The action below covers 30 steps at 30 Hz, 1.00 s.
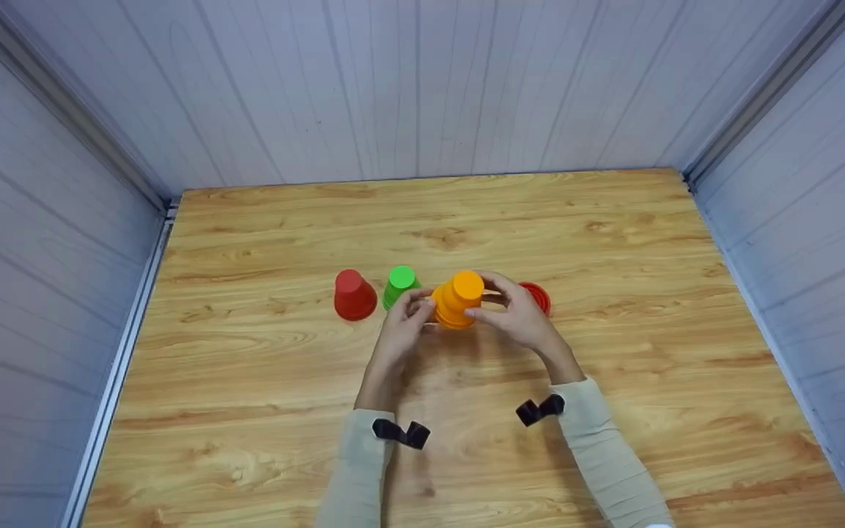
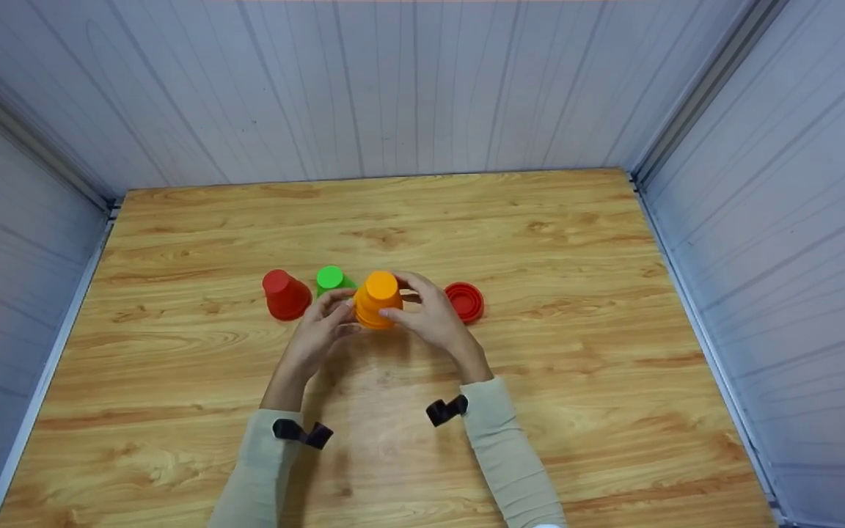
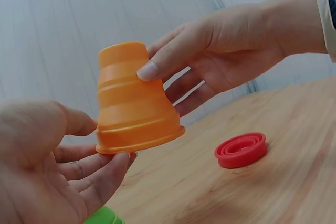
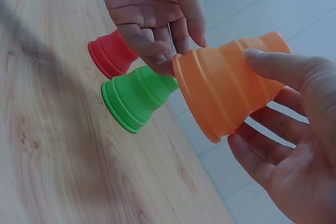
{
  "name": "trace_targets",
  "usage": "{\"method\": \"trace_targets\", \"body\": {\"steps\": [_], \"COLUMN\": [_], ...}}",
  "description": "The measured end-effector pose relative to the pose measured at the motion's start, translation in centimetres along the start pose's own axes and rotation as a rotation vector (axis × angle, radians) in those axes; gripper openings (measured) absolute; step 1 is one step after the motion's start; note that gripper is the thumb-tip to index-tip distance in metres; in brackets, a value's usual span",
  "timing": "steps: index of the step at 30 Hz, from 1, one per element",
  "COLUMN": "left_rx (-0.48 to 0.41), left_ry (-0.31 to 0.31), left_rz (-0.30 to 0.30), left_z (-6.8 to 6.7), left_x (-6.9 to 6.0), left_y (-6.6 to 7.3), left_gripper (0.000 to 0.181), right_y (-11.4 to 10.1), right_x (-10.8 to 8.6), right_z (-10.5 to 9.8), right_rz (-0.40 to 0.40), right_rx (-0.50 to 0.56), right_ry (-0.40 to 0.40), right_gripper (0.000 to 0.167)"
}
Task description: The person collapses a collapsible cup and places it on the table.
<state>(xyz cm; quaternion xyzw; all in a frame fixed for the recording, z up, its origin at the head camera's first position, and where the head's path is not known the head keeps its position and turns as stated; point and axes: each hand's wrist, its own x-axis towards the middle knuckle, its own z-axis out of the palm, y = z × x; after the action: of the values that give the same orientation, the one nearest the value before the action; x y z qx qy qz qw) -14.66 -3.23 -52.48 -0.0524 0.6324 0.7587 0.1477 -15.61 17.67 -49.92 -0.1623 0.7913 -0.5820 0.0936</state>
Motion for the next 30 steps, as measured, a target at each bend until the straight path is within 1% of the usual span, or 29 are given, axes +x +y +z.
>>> {"method": "trace_targets", "body": {"steps": [1,7,11,13,17,19,20,22,24,26,30], "left_rx": [-0.005,-0.026,-0.040,-0.065,-0.146,-0.178,-0.187,-0.200,-0.204,-0.211,-0.208], "left_ry": [0.003,0.003,-0.024,-0.049,-0.112,-0.144,-0.163,-0.201,-0.246,-0.287,-0.334], "left_rz": [-0.006,-0.056,-0.086,-0.097,-0.110,-0.103,-0.095,-0.075,-0.051,-0.031,0.002], "left_z": [0.0,0.1,0.0,-0.1,-0.5,-0.8,-0.8,-0.9,-1.0,-0.9,-0.9], "left_x": [0.1,0.4,0.4,0.4,0.3,0.3,0.2,0.1,0.0,-0.1,-0.1], "left_y": [0.0,0.4,0.7,0.7,0.7,0.7,0.7,0.8,0.8,0.9,1.1], "left_gripper": [0.038,0.038,0.039,0.040,0.039,0.039,0.039,0.040,0.041,0.040,0.037], "right_y": [0.4,0.4,0.3,0.2,0.1,0.2,0.3,0.4,0.6,0.6,0.3], "right_x": [0.1,0.0,-0.1,-0.2,-0.5,-0.4,-0.4,-0.1,0.0,0.1,0.0], "right_z": [0.0,0.1,-0.1,-0.3,-0.8,-1.0,-1.1,-1.1,-1.2,-1.2,-1.4], "right_rz": [-0.006,-0.056,-0.094,-0.104,-0.094,-0.070,-0.049,-0.004,0.047,0.079,0.088], "right_rx": [-0.001,-0.002,0.016,0.060,0.257,0.328,0.334,0.302,0.248,0.212,0.226], "right_ry": [0.002,-0.003,-0.019,-0.029,-0.044,-0.017,0.004,0.045,0.061,0.045,-0.011], "right_gripper": [0.058,0.057,0.055,0.054,0.044,0.038,0.036,0.035,0.036,0.037,0.040]}}
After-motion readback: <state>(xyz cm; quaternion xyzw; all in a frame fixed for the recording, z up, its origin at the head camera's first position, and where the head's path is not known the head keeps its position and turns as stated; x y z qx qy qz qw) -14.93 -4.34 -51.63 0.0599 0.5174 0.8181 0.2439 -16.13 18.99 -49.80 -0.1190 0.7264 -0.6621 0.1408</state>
